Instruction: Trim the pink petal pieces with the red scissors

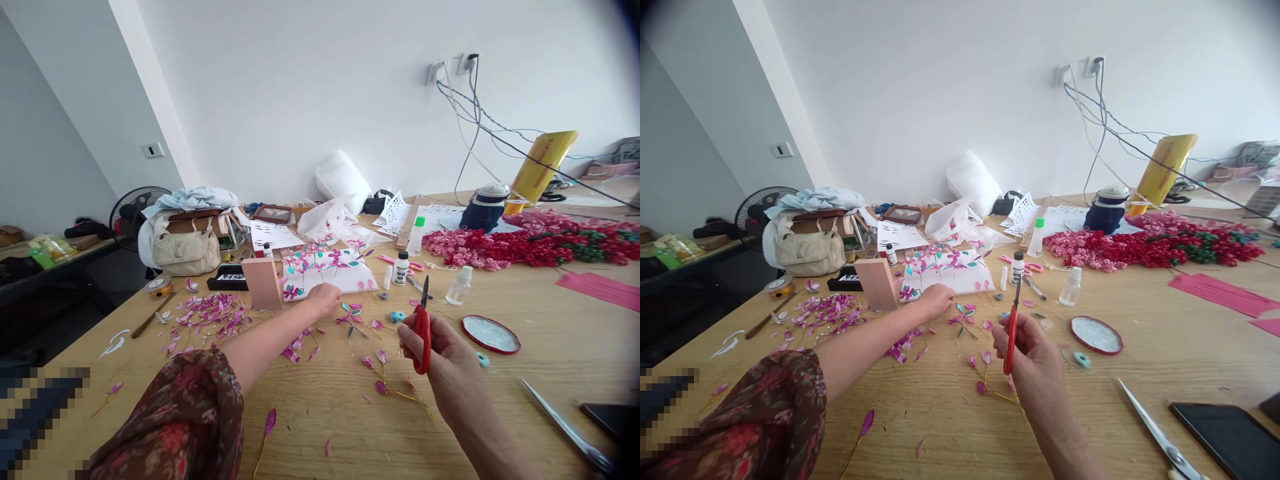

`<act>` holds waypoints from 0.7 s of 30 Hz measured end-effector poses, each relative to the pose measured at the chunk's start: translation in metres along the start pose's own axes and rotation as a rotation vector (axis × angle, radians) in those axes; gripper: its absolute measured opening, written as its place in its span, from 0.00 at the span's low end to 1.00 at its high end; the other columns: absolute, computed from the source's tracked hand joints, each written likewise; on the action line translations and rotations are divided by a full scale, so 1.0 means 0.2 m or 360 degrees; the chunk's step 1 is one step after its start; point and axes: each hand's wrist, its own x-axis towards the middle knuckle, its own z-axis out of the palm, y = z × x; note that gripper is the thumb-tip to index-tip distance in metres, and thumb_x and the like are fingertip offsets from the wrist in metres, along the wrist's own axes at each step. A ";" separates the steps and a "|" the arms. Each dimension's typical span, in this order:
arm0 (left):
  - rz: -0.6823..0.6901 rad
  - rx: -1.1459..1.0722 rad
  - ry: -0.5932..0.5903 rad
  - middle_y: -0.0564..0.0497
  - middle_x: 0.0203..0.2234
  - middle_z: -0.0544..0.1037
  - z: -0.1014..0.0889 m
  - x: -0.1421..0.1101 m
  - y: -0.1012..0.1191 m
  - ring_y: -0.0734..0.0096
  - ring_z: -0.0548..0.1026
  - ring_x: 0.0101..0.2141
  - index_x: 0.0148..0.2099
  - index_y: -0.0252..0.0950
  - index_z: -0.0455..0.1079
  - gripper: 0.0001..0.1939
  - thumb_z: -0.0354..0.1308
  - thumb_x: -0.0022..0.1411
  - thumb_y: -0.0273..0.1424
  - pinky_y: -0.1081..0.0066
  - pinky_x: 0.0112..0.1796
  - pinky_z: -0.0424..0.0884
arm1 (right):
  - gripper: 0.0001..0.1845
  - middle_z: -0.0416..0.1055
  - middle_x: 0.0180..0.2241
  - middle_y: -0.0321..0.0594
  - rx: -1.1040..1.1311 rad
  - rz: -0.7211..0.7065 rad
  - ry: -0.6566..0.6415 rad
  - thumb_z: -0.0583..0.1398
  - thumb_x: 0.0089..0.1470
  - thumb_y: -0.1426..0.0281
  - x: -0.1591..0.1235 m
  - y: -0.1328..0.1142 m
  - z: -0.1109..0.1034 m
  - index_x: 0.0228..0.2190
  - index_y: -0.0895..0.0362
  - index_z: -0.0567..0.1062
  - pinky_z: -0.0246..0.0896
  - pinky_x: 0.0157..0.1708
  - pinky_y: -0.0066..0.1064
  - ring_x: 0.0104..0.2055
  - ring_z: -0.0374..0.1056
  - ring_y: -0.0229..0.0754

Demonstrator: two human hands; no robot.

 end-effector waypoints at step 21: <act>0.0032 -0.2396 -0.0496 0.55 0.18 0.67 -0.13 -0.81 0.05 0.82 0.63 0.20 0.25 0.33 0.66 0.15 0.67 0.43 0.37 0.78 0.21 0.51 | 0.17 0.75 0.31 0.41 0.0081 0.0065 -0.0368 0.68 0.38 0.62 -0.06 -0.10 0.10 0.29 0.57 0.72 0.57 0.24 0.28 0.26 0.63 0.39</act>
